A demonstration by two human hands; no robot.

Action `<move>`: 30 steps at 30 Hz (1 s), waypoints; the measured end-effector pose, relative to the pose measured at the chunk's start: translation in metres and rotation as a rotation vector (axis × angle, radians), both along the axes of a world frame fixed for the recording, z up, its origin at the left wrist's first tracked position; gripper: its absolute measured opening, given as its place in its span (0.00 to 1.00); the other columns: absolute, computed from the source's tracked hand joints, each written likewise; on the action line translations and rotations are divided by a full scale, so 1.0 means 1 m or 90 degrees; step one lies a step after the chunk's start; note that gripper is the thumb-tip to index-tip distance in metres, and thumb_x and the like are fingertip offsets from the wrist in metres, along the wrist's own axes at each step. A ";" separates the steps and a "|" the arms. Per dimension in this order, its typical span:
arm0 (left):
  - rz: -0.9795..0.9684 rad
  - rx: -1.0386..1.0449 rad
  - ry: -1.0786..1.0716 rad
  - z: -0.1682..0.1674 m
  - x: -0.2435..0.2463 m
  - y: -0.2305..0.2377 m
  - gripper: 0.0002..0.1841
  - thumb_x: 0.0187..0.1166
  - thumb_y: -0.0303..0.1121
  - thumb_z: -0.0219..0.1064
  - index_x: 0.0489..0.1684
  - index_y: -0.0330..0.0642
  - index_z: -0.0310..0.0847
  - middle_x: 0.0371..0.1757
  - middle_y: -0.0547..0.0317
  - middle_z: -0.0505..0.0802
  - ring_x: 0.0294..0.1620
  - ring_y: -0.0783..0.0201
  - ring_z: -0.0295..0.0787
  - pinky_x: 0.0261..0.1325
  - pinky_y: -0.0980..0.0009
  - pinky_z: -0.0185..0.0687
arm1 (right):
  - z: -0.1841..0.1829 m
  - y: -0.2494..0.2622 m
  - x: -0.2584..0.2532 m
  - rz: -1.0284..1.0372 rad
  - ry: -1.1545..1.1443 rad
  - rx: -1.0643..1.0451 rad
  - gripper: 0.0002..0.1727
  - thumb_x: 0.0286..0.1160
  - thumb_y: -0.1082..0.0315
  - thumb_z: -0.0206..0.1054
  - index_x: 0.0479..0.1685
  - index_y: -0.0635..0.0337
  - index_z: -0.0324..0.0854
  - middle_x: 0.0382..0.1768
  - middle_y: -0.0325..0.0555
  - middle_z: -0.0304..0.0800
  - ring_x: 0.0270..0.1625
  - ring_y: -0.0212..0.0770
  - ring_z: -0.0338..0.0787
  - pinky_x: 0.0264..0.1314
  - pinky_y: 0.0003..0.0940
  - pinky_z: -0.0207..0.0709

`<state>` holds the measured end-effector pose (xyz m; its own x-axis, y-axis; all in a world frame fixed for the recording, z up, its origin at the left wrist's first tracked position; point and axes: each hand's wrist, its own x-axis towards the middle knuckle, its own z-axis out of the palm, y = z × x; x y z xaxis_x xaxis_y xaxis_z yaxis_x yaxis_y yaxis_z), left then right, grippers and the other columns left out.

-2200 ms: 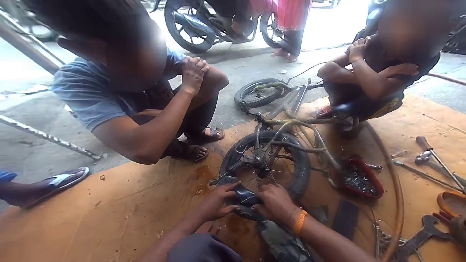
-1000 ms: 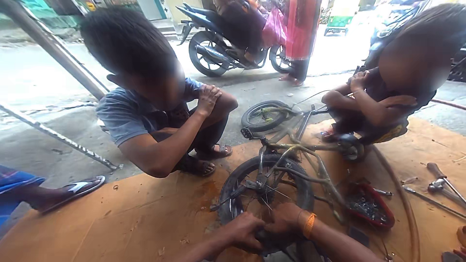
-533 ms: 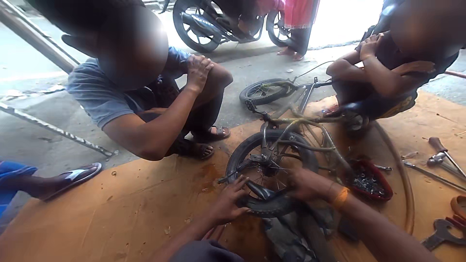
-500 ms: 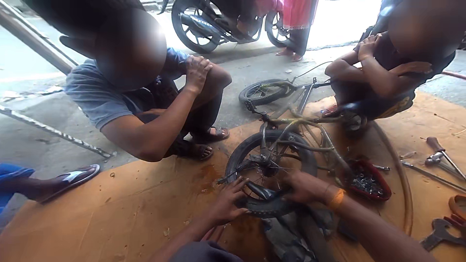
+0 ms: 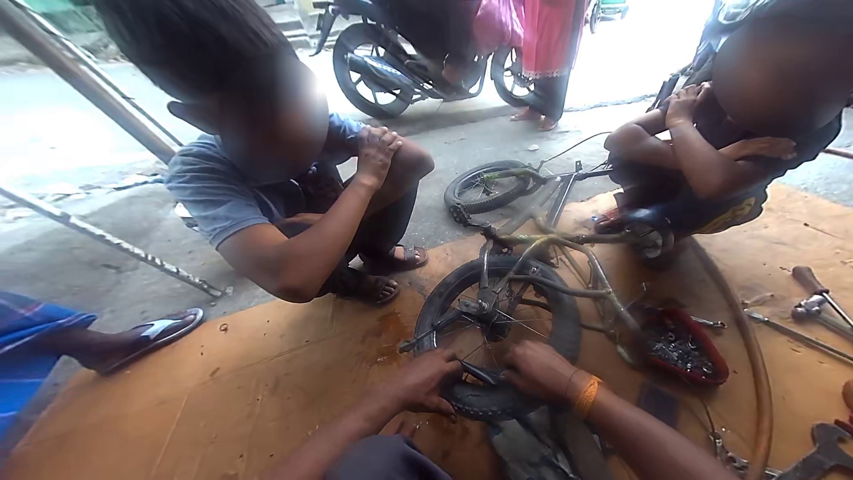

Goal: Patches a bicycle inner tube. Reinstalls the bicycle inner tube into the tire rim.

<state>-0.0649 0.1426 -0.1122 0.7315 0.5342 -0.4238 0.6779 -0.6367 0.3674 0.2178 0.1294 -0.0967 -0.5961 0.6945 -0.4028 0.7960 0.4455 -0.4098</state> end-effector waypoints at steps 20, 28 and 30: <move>0.003 -0.098 0.039 0.003 0.012 -0.004 0.35 0.61 0.63 0.81 0.54 0.42 0.83 0.45 0.47 0.92 0.50 0.46 0.90 0.60 0.42 0.82 | 0.003 0.007 -0.011 0.060 -0.006 -0.169 0.37 0.77 0.30 0.59 0.60 0.56 0.85 0.51 0.61 0.90 0.58 0.64 0.89 0.59 0.73 0.75; 0.251 -0.023 -0.116 -0.020 -0.019 0.027 0.29 0.88 0.58 0.53 0.77 0.49 0.78 0.87 0.59 0.74 0.89 0.59 0.65 0.90 0.54 0.58 | -0.007 -0.024 -0.015 -0.005 0.023 -0.023 0.28 0.67 0.45 0.75 0.61 0.53 0.86 0.58 0.52 0.89 0.69 0.57 0.82 0.71 0.61 0.71; 0.308 -0.010 -0.030 -0.033 -0.018 0.031 0.34 0.89 0.59 0.48 0.91 0.52 0.62 0.92 0.57 0.66 0.93 0.55 0.55 0.91 0.48 0.54 | -0.001 -0.033 -0.016 -0.030 -0.001 0.017 0.26 0.68 0.47 0.73 0.62 0.50 0.86 0.62 0.51 0.87 0.73 0.56 0.78 0.76 0.61 0.65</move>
